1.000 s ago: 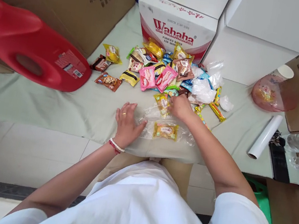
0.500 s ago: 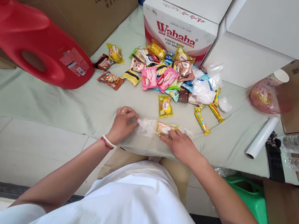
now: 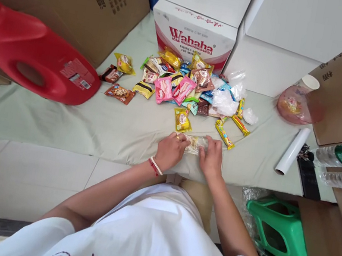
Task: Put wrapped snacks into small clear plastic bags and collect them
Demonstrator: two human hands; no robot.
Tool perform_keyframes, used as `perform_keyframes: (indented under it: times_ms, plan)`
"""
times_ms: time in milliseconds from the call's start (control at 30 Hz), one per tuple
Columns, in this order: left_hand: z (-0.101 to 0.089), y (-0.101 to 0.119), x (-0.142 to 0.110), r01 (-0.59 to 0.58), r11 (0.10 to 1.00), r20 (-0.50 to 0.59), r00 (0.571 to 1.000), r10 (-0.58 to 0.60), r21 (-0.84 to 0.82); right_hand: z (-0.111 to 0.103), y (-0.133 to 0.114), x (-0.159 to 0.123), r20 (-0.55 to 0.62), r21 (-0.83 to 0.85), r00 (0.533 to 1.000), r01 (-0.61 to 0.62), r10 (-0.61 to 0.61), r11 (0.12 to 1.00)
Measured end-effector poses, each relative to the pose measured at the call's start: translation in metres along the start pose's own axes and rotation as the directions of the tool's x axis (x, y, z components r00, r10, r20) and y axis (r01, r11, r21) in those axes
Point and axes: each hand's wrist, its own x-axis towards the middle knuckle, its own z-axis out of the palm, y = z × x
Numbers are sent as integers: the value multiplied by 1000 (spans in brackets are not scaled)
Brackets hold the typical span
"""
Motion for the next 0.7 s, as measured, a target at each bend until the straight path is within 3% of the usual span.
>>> perform_keyframes:
  times_ms: [100, 167, 300, 400, 467, 533, 600, 700]
  plan:
    - [0, -2, 1, 149, 988, -152, 978, -140, 47, -2, 5, 4, -43, -175, 997, -71, 64, 982]
    - [0, -5, 4, 240, 970, -203, 953, -226, 48, -9, 0, 5, -44, -181, 997, -70, 63, 981]
    - [2, -4, 10, 268, 963, -110, 958, -263, 37, -17, -25, 1, 38, 10, 999, 3, -3, 1000]
    - [2, 6, 7, 224, 974, -160, 961, -223, -13, -11, -41, -2, 88, 312, 995, 7, -36, 950]
    - [2, 13, 1, 122, 989, -254, 957, -141, -87, -4, -43, -3, 138, 580, 990, -111, 37, 807]
    - [4, 19, -6, -30, 978, -322, 946, -39, -207, 3, -42, -5, 231, 769, 968, -244, 99, 591]
    - [8, 24, -13, -164, 923, -334, 942, 42, -347, 9, -40, -8, 297, 843, 948, -318, 118, 434]
    - [11, 24, -22, -237, 782, -288, 955, 77, -576, 12, -35, -12, 337, 870, 931, -364, 138, 333]
